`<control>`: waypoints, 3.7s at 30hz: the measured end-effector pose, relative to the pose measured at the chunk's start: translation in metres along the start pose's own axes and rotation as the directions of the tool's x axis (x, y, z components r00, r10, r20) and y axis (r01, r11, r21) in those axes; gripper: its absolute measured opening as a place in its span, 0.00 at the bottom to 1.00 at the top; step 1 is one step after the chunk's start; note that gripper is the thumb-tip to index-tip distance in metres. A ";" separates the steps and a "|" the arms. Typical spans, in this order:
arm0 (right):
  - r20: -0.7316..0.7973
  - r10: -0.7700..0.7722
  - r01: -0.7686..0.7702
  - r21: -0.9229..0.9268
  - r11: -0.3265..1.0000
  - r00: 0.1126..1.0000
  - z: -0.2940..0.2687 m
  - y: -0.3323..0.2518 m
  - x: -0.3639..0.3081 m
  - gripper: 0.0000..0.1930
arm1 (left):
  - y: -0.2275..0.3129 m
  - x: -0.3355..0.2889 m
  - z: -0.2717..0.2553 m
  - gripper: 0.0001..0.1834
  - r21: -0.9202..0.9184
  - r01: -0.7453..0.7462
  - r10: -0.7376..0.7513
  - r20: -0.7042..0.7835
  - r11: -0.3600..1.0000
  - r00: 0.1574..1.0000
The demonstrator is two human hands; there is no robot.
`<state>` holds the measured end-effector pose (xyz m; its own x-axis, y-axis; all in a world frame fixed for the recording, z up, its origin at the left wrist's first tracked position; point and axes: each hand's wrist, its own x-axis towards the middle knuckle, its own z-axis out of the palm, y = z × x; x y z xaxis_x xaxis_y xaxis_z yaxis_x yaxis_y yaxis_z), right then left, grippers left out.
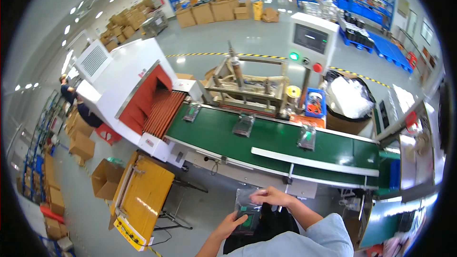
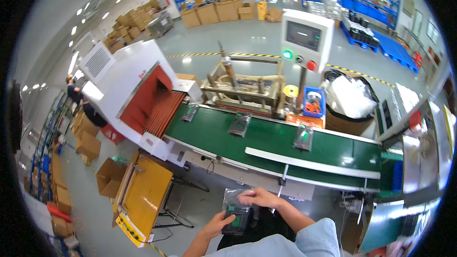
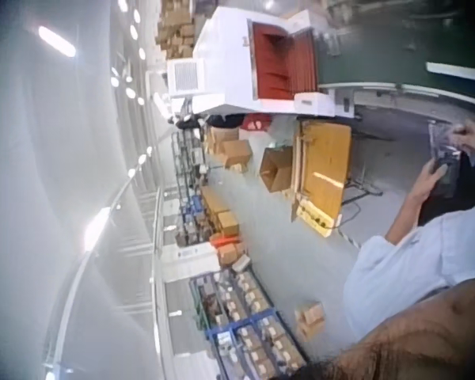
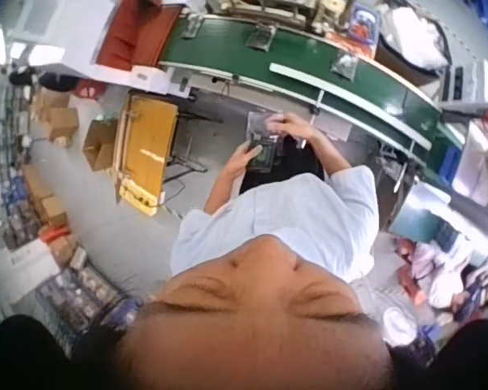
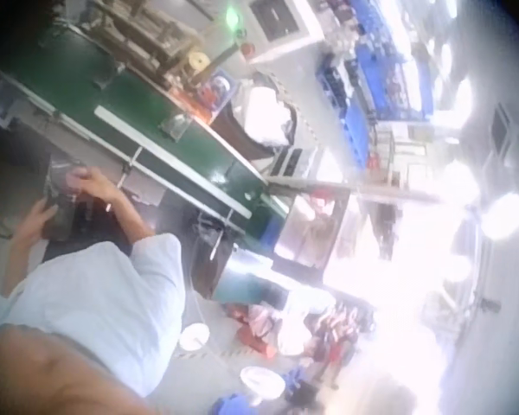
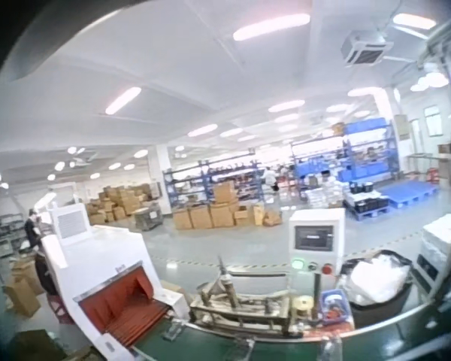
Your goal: The person places small green circuit boards into clear plastic bags and positions them on a moving conveyor belt. They repeatedly pick up boards, insert them into bags, and place the bags on the belt for downstream processing.
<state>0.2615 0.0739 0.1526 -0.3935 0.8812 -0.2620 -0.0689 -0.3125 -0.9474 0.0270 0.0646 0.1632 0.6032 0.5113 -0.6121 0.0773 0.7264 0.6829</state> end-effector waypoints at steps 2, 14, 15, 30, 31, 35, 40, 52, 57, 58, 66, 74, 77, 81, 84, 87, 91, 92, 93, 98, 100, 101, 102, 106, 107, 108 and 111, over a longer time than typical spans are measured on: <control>-0.058 0.007 -0.003 0.076 0.997 0.998 0.000 0.002 -0.018 0.15 | -0.016 -0.013 0.000 0.18 0.111 -0.016 0.012 0.034 0.994 0.999; -0.026 -0.254 0.221 -0.415 0.883 0.967 0.023 0.005 -0.117 0.15 | -0.063 -0.002 0.033 0.22 0.657 -0.211 -0.062 0.367 0.724 0.928; -0.092 -0.282 0.219 -0.426 0.878 0.955 0.019 0.001 -0.123 0.13 | -0.060 0.000 0.039 0.21 0.639 -0.213 -0.062 0.380 0.739 0.923; -0.544 0.087 0.057 0.242 0.969 0.835 -0.092 0.058 -0.226 0.15 | -0.046 0.100 0.196 0.22 0.034 0.053 -0.061 0.351 0.998 0.935; -0.597 0.053 0.126 0.255 0.959 0.801 -0.104 0.064 -0.231 0.14 | -0.046 0.109 0.209 0.22 0.019 0.067 -0.069 0.362 0.998 0.930; -0.720 -0.040 0.217 0.156 0.963 0.693 -0.155 0.054 -0.249 0.10 | -0.053 0.149 0.253 0.23 0.012 0.072 -0.070 0.436 0.997 0.897; -0.936 -0.172 0.198 -0.114 0.974 0.306 -0.281 0.061 -0.278 0.08 | -0.061 0.173 0.277 0.24 0.073 -0.007 -0.011 0.241 0.997 0.970; -0.964 -0.264 -0.442 -0.221 0.869 -0.036 -0.444 0.151 -0.180 0.11 | -0.077 0.174 0.250 0.15 -0.352 0.155 -0.171 -0.017 0.923 0.985; -0.977 -0.204 -0.502 -0.143 0.853 -0.069 -0.412 0.122 -0.131 0.11 | -0.075 0.167 0.239 0.15 -0.432 0.138 -0.170 -0.037 0.891 0.985; -0.974 -0.217 -0.498 -0.156 0.853 -0.067 -0.406 0.119 -0.122 0.11 | -0.075 0.164 0.235 0.15 -0.448 0.133 -0.168 -0.039 0.884 0.985; -0.994 -0.111 -0.337 -0.111 0.935 0.020 -0.400 0.129 -0.083 0.19 | -0.074 0.136 0.210 0.13 -0.527 0.074 -0.126 -0.062 0.847 0.990; -0.965 -0.211 0.045 -0.206 0.977 0.158 -0.342 0.136 -0.072 0.11 | -0.073 0.116 0.186 0.11 -0.586 0.109 -0.168 -0.047 0.803 0.985; -0.907 -0.275 0.036 -0.278 0.960 0.319 -0.276 0.122 -0.079 0.10 | -0.087 0.112 0.175 0.11 -0.634 0.130 -0.180 -0.014 0.762 0.984; -0.783 -0.210 0.058 -0.217 0.974 0.586 -0.177 0.142 -0.081 0.09 | -0.103 0.099 0.161 0.11 -0.674 0.143 -0.191 0.003 0.725 0.982; -0.654 -0.050 -0.077 -0.164 0.983 0.755 -0.134 0.129 -0.114 0.09 | -0.099 0.105 0.161 0.13 -0.571 0.214 -0.210 0.073 0.792 0.975; -0.593 -0.036 0.026 -0.026 0.999 0.804 -0.101 0.126 -0.124 0.10 | -0.081 0.104 0.147 0.16 -0.295 0.061 -0.086 -0.073 0.954 0.994; -0.527 0.104 -0.046 0.121 0.992 0.844 -0.075 0.091 -0.122 0.10 | -0.073 0.140 0.053 0.23 0.658 -0.296 0.615 -0.323 0.693 0.720; -0.504 0.142 -0.065 0.168 0.984 0.852 -0.069 0.087 -0.112 0.10 | -0.037 0.135 0.036 0.26 0.823 -0.240 0.735 -0.280 0.515 0.618; -0.477 0.137 -0.060 0.174 0.983 0.868 -0.065 0.085 -0.103 0.11 | -0.019 0.145 0.004 0.28 0.906 -0.197 0.834 -0.237 0.375 0.499; -0.495 0.020 0.014 0.063 0.998 0.869 -0.037 0.059 -0.040 0.11 | 0.117 0.195 -0.128 0.38 0.957 0.248 0.825 -0.257 0.147 0.504; -0.492 0.067 -0.038 0.068 0.997 0.868 -0.022 0.057 -0.013 0.11 | 0.163 0.234 -0.191 0.40 0.938 0.342 0.875 -0.212 0.057 0.435; -0.548 0.071 -0.035 0.076 0.997 0.834 -0.008 0.050 0.003 0.11 | 0.182 0.256 -0.223 0.41 0.929 0.368 0.875 -0.204 0.032 0.439; -0.556 0.105 -0.031 0.140 0.990 0.825 0.006 0.038 0.022 0.12 | 0.206 0.273 -0.254 0.41 0.918 0.397 0.879 -0.193 0.005 0.436; -0.623 0.217 -0.042 0.284 0.958 0.752 0.052 0.030 0.097 0.13 | 0.273 0.336 -0.324 0.39 0.927 0.369 0.874 -0.228 0.061 0.429; -0.607 0.245 -0.061 0.308 0.949 0.756 0.060 0.033 0.118 0.13 | 0.278 0.351 -0.335 0.38 0.939 0.339 0.862 -0.212 0.050 0.461; -0.585 0.282 -0.082 0.345 0.935 0.760 0.071 0.030 0.135 0.12 | 0.280 0.362 -0.344 0.38 0.948 0.316 0.844 -0.197 0.034 0.500; -0.603 0.231 -0.058 0.292 0.955 0.763 0.091 0.020 0.186 0.13 | 0.267 0.375 -0.361 0.35 0.976 0.211 0.833 -0.080 -0.045 0.548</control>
<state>0.1039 0.1994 0.1012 0.2365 0.8144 -0.5300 -0.3109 -0.4534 -0.8353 -0.0126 0.6154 -0.0276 0.3314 0.9218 0.2012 0.8991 -0.3732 0.2289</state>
